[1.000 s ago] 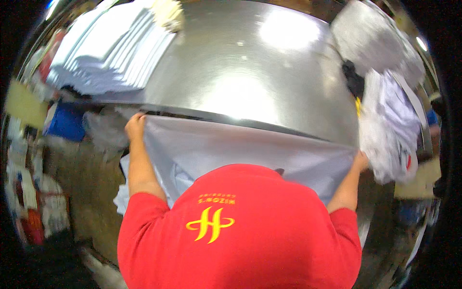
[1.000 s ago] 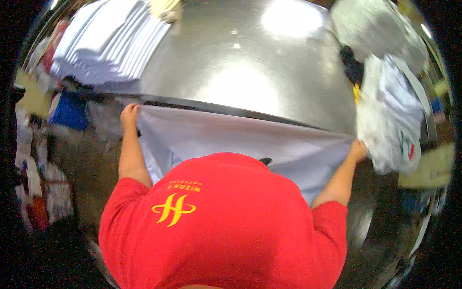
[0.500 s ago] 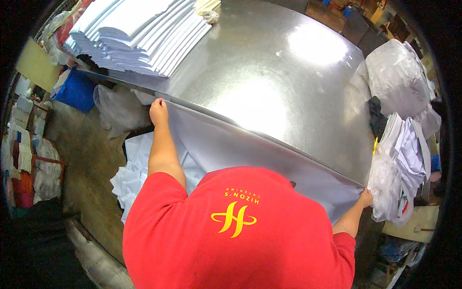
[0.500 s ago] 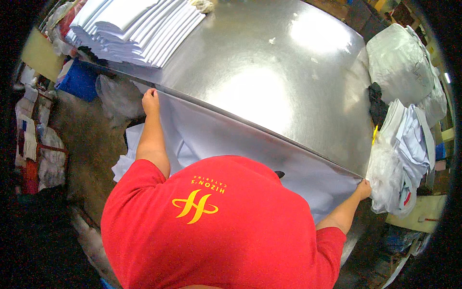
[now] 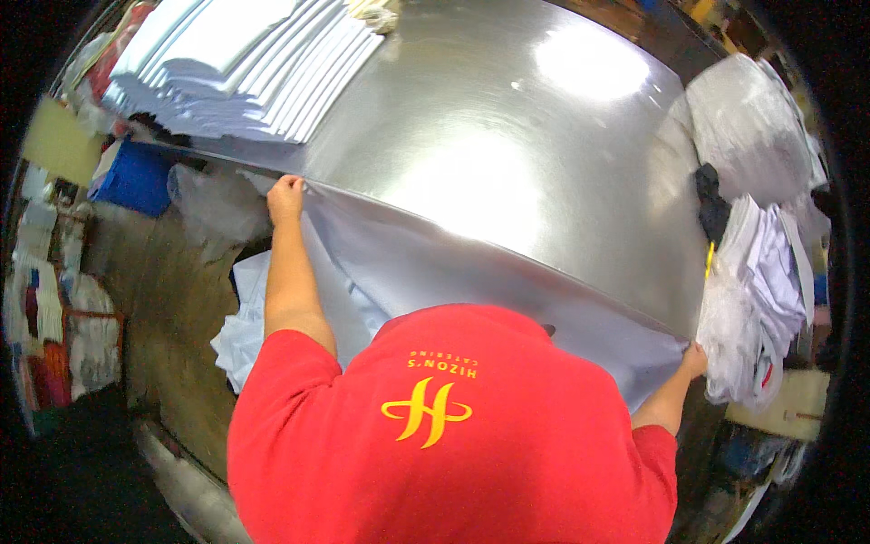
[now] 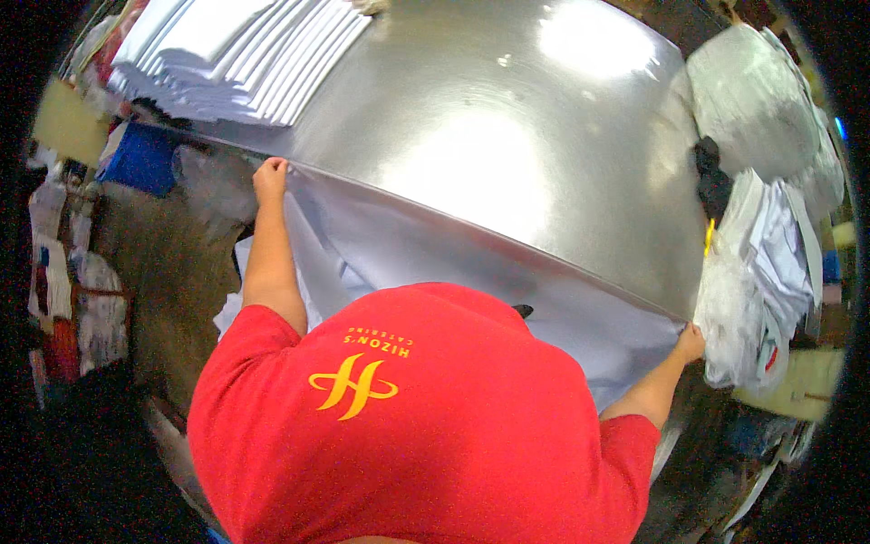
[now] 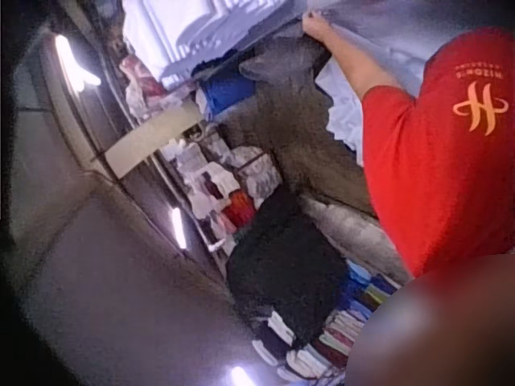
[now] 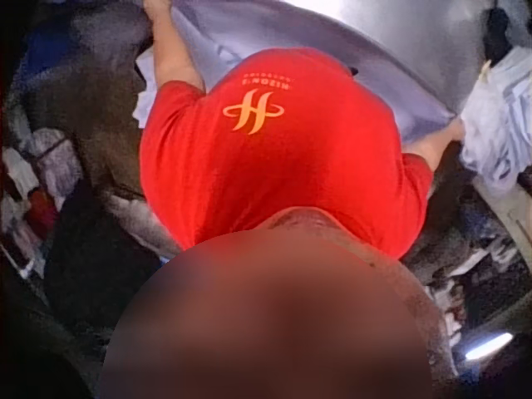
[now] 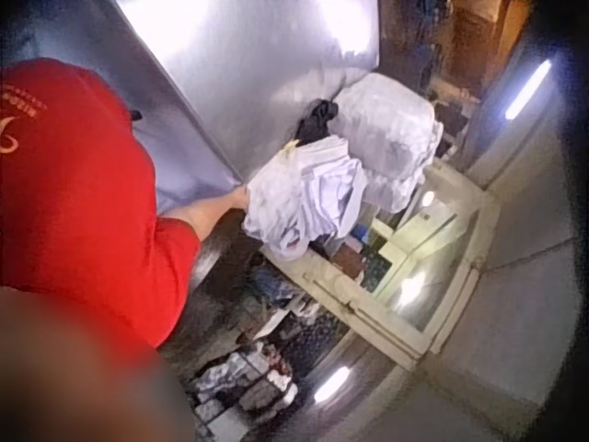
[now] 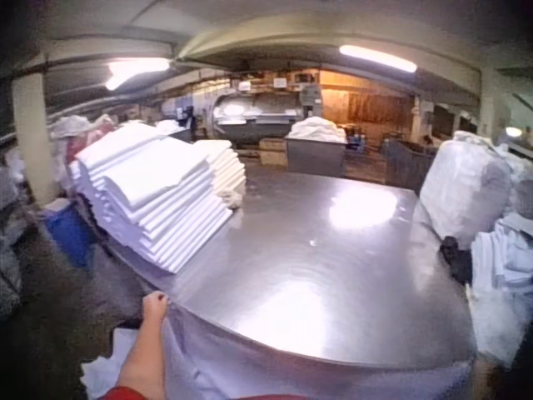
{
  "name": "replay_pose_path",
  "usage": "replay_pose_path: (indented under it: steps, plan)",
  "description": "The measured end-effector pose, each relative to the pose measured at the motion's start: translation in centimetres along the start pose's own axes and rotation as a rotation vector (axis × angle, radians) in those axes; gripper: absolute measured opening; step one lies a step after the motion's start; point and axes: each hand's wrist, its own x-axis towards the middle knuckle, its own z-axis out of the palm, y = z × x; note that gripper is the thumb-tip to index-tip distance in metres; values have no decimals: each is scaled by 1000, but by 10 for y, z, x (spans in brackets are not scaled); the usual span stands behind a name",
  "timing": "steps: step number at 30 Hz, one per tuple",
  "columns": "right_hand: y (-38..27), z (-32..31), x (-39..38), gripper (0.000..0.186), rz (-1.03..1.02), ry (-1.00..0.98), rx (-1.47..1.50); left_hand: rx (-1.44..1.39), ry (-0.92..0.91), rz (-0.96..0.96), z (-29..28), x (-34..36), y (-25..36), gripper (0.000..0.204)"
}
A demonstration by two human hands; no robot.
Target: The person unfolds a large white sheet on a metal table, smooths it, and uses yellow-handled scissors to cut along the folded edge. The cut piece is then folded and placed aside.
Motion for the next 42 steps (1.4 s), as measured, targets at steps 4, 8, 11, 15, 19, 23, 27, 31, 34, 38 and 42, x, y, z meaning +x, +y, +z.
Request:
replay_pose_path:
  steps: [4,8,11,15,19,23,27,31,34,38,42]
  plan:
    - [-1,-4,-12,39,47,-10,49,-33,-126,76,0,7,-6,25]
    - [-14,-7,-18,34,45,35,59,95,-81,98,3,10,-3,26]
    - [-19,-7,-24,28,139,106,207,216,-11,1,7,6,6,27]
    - [13,13,-30,25,310,314,398,-112,170,-106,4,-12,26,28]
    - [129,33,-51,24,474,399,723,-397,384,83,-26,-53,60,22]
    - [229,-2,-71,39,122,-149,-411,-532,351,162,-50,-116,105,10]
    - [119,-42,-73,28,129,222,739,-680,215,276,-54,-187,170,5]
    - [-98,-85,-152,22,-579,-504,1172,-707,36,513,-63,-264,239,9]
    - [-201,-139,-231,25,-1207,-722,1084,-790,-7,549,-85,-307,268,11]
    - [-262,-191,-288,32,-1671,-641,1132,-819,85,513,-122,-349,264,14]
    - [-280,-194,-327,30,-1873,-1092,995,-807,195,483,-148,-375,238,15]
